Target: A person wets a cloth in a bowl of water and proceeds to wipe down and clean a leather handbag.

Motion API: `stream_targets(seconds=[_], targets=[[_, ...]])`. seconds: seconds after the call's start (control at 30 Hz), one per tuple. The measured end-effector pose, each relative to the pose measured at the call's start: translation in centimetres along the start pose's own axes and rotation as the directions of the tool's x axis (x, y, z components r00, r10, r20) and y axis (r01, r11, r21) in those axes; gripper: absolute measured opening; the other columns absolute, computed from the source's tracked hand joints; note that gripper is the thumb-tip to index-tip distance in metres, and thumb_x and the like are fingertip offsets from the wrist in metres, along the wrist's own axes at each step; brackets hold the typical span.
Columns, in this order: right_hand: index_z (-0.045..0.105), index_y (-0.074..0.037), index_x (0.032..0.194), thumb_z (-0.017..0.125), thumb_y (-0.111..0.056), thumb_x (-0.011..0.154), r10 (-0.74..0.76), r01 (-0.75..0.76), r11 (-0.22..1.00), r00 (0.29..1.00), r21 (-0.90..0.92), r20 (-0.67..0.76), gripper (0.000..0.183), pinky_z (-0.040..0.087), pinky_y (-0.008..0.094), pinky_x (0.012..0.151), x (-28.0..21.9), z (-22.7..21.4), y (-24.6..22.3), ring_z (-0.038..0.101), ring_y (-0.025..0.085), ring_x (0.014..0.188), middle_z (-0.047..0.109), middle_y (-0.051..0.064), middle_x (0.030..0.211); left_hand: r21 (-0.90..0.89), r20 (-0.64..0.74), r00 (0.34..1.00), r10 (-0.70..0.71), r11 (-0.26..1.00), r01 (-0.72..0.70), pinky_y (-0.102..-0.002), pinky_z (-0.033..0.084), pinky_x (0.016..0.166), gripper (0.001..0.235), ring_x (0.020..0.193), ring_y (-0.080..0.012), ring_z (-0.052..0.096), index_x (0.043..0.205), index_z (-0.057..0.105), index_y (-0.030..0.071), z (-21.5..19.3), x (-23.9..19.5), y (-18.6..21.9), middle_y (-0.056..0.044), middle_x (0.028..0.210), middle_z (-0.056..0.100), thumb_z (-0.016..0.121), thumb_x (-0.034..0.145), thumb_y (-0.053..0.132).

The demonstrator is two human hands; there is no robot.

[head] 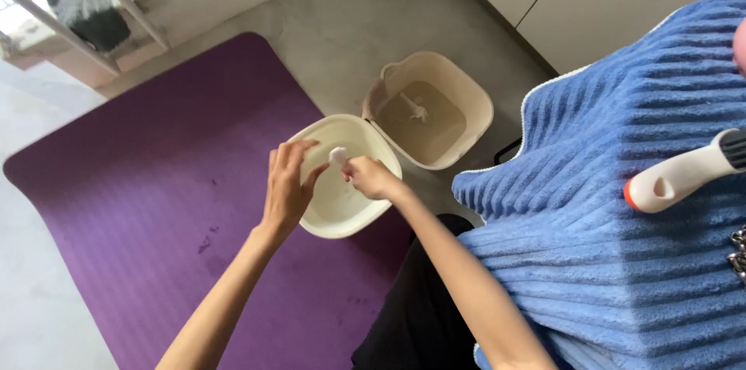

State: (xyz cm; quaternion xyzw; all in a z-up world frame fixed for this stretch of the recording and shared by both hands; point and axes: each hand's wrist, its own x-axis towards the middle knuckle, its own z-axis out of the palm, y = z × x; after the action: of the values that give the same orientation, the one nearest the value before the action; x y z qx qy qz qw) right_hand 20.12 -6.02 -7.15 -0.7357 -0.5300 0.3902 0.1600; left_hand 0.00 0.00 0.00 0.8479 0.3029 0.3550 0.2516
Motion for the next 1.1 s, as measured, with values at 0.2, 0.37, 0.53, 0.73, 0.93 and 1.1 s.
stream_targets(seconds=[0.2,0.37,0.53,0.73,0.93,1.1], targets=[[0.064,-0.002,0.087,0.05,-0.02,0.11,-0.305,-0.191,0.559,0.857,0.807,0.414,0.032,0.031,0.02,0.052,-6.3,-3.7,-2.8,0.032,0.004,0.05,0.039,-0.006,0.055,0.157,0.073,0.871,0.486,0.857,-0.491,-0.054,0.034,0.114,0.029,0.13,-0.0284,0.054,0.126,0.072,0.023,0.8,-1.5,-1.7,0.002,0.122,0.071,0.064,0.098,0.02],[0.072,0.0,0.098,0.058,-0.012,0.104,-0.249,-0.047,0.557,0.943,0.829,0.221,0.02,0.039,0.022,0.058,-6.5,-5.3,-2.8,0.046,0.009,0.06,0.052,0.003,0.064,0.054,0.059,0.904,0.423,0.903,-0.426,-0.048,0.04,0.107,0.015,0.107,-0.0231,0.061,0.105,0.077,0.017,0.7,0.3,-0.5,0.0,0.088,0.068,0.066,0.097,0.01],[0.074,-0.003,0.112,0.088,-0.01,0.08,0.005,0.166,0.525,0.98,0.835,-0.198,0.036,0.057,0.021,0.06,-5.5,-3.8,-3.4,0.069,0.013,0.068,0.074,0.012,0.087,-0.157,-0.085,0.996,-0.016,0.988,0.003,-0.036,0.054,0.082,0.007,0.086,-0.0205,0.068,0.095,0.08,0.016,2.9,0.4,1.4,0.002,0.075,0.07,0.074,0.097,0.014],[0.081,-0.009,0.09,0.095,-0.013,0.073,0.248,0.382,0.575,0.761,0.724,-0.599,0.022,0.064,0.022,0.07,-7.5,-2.7,-7.5,0.072,0.006,0.075,0.079,0.002,0.084,-0.786,0.308,0.765,-0.565,0.303,0.539,-0.035,0.063,0.086,0.039,0.089,-0.0147,0.07,0.129,0.072,0.007,3.6,1.4,8.1,-0.007,0.094,0.076,0.05,0.108,0.031],[0.082,-0.016,0.091,0.088,-0.013,0.082,0.117,0.485,0.728,0.609,0.485,-0.784,0.01,0.058,0.02,0.064,-8.0,-2.4,-7.0,0.063,0.004,0.069,0.068,-0.003,0.084,-0.806,0.225,0.836,-0.5,0.387,0.448,-0.038,0.057,0.098,0.03,0.099,-0.0085,0.062,0.121,0.075,0.006,4.7,1.3,7.5,-0.001,0.103,0.075,0.061,0.105,0.027],[0.079,-0.019,0.108,0.07,-0.009,0.097,-0.167,0.45,0.884,0.558,0.127,-0.813,0.018,0.054,0.024,0.07,-9.9,-4.7,-6.3,0.06,0.01,0.079,0.066,-0.002,0.101,-0.714,0.286,0.87,-0.401,0.517,0.473,-0.041,0.056,0.097,0.017,0.091,-0.0143,0.064,0.102,0.07,0.003,2.5,1.5,3.8,-0.005,0.088,0.068,0.065,0.103,0.02]])
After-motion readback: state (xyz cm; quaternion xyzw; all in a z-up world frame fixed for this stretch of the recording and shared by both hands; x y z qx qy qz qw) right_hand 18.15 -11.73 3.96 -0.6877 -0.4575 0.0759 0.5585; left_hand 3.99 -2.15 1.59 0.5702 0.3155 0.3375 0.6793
